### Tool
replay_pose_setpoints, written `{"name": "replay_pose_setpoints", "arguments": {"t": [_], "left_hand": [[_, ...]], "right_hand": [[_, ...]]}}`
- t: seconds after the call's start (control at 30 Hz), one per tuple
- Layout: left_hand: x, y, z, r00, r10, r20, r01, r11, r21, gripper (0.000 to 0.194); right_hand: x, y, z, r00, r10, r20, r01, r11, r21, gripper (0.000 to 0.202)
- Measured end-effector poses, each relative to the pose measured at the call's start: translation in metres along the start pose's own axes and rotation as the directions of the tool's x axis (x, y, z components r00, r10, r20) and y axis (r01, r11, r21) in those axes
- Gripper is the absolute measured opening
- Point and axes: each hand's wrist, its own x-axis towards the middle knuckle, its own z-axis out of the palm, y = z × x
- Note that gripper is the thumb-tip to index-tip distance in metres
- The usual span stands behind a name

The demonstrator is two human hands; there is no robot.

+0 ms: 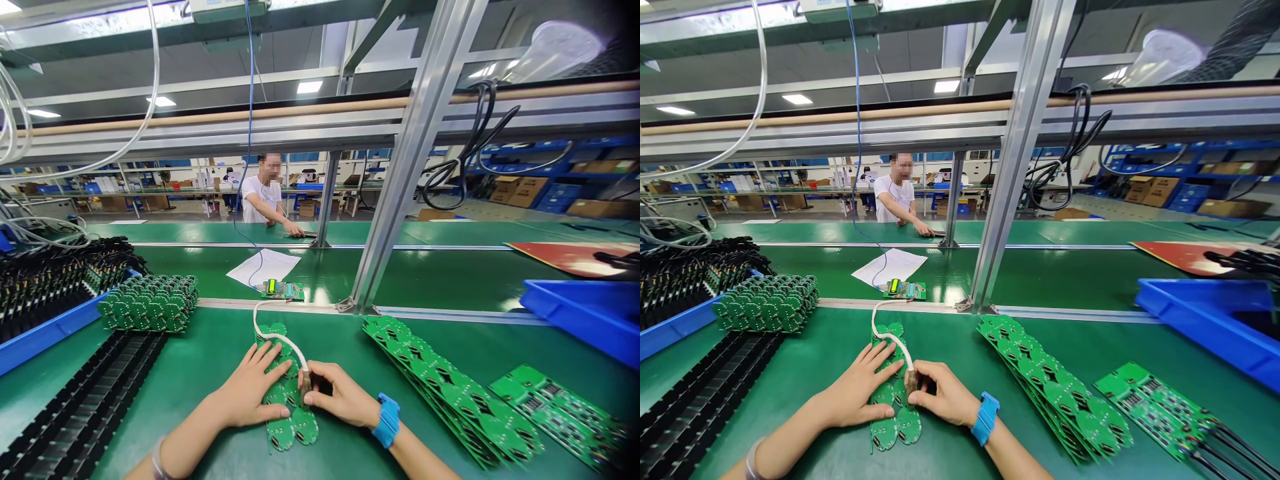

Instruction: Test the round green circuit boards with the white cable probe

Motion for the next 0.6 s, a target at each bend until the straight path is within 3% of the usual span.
{"name": "replay_pose_setpoints", "arguments": {"t": [0.6], "left_hand": [[-0.0002,0.0002,0.0009,1.0,0.002,-0.01,-0.001,1.0,0.023,0.08]], "right_hand": [[0.0006,-0.0007,-0.0013,1.0,-0.028,0.005,0.028,0.999,-0.016,0.023]]}}
